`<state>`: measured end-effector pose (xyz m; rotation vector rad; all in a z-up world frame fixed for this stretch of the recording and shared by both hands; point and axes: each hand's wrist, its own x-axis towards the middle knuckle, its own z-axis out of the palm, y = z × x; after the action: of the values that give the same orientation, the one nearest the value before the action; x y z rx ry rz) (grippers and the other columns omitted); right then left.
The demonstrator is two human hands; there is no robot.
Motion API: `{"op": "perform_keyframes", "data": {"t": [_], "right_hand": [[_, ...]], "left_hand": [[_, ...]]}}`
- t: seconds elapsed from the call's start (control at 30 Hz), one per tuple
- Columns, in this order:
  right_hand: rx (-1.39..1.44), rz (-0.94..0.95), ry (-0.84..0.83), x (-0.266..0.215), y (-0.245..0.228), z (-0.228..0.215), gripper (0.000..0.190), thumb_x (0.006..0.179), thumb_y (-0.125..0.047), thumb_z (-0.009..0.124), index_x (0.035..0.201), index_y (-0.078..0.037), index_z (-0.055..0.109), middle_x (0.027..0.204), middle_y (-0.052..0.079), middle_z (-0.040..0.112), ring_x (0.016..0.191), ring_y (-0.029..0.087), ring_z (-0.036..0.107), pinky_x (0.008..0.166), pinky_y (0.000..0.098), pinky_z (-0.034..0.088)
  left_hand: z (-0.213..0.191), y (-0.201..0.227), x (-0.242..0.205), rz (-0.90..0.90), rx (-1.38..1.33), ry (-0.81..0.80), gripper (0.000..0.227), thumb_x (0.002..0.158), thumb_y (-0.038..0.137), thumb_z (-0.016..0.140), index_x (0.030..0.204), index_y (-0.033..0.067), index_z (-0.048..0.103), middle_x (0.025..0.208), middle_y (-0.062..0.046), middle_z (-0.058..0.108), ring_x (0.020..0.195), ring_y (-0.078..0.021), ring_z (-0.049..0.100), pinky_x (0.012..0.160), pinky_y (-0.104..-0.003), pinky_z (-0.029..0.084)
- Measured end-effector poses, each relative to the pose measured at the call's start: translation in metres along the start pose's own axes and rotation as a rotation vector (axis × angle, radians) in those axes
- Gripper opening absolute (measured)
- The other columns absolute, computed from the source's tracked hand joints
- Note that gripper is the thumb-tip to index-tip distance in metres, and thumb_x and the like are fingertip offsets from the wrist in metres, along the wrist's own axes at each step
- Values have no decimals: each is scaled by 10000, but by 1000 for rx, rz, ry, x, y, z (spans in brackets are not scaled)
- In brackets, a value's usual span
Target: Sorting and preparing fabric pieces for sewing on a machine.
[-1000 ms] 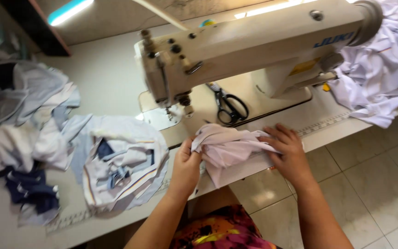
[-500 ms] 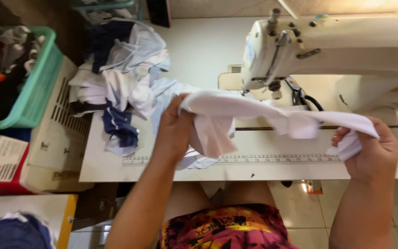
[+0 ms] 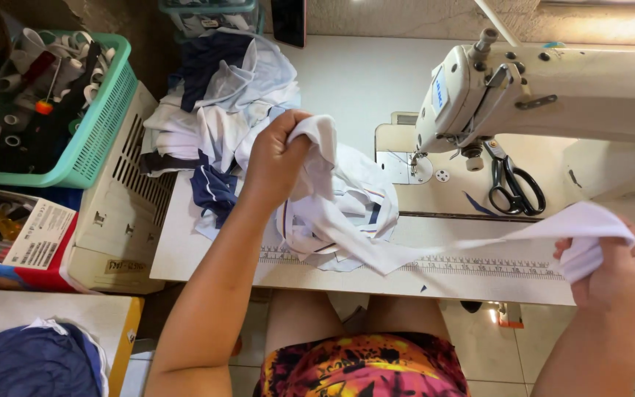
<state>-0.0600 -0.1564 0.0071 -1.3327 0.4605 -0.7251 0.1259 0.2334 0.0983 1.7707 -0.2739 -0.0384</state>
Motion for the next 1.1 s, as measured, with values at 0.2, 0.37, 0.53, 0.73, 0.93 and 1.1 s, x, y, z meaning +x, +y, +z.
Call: {"op": "perform_keyframes", "data": {"t": [0.2,0.37,0.53,0.73,0.93,1.1], "right_hand": [[-926,-31,-151,-34,-40,35,346,949,-49,454,1288,-74,523,1166,110,529,976,204,513,639,352,427],[-813,-417,-635,-62,-68,116,439,844,-38,505,1278,-90,547,1336,112,533,1242,236,495,1071,395,359],[-535,-780,-765,-58,-67,223,735,876,-334,668,1453,-71,297,1450,142,345,1378,281,358,1037,429,473],[-420,-592,-602,-28,-61,260,183,882,-135,535,1008,-75,655,811,-5,609,748,121,529,625,288,409],[-363,34,-780,-26,-51,218,739,739,-747,358,871,-78,643,787,35,609,714,161,534,719,252,422],[-1058,-313,-1007,-65,-4,149,415,712,-345,727,1083,-177,646,984,-5,651,941,155,595,884,328,481]], "left_hand": [[2,-17,10,92,209,-38,178,865,262,528,794,143,639,712,40,569,695,-96,495,609,-270,367],[-3,44,6,-2,301,-51,234,911,332,541,957,146,676,748,15,650,597,-102,560,496,-234,431],[-15,98,-2,623,268,-41,138,970,134,475,848,99,528,798,-17,511,755,-141,461,672,-278,346],[-37,124,-16,519,305,-56,148,928,142,420,850,148,546,774,31,518,744,-92,442,654,-257,338],[-42,97,-13,65,-11,-120,355,964,296,525,634,183,463,587,100,444,554,-22,402,530,-194,300],[-46,86,0,-33,-406,-117,318,914,268,567,622,146,551,545,18,536,462,-93,489,450,-244,381]]}}
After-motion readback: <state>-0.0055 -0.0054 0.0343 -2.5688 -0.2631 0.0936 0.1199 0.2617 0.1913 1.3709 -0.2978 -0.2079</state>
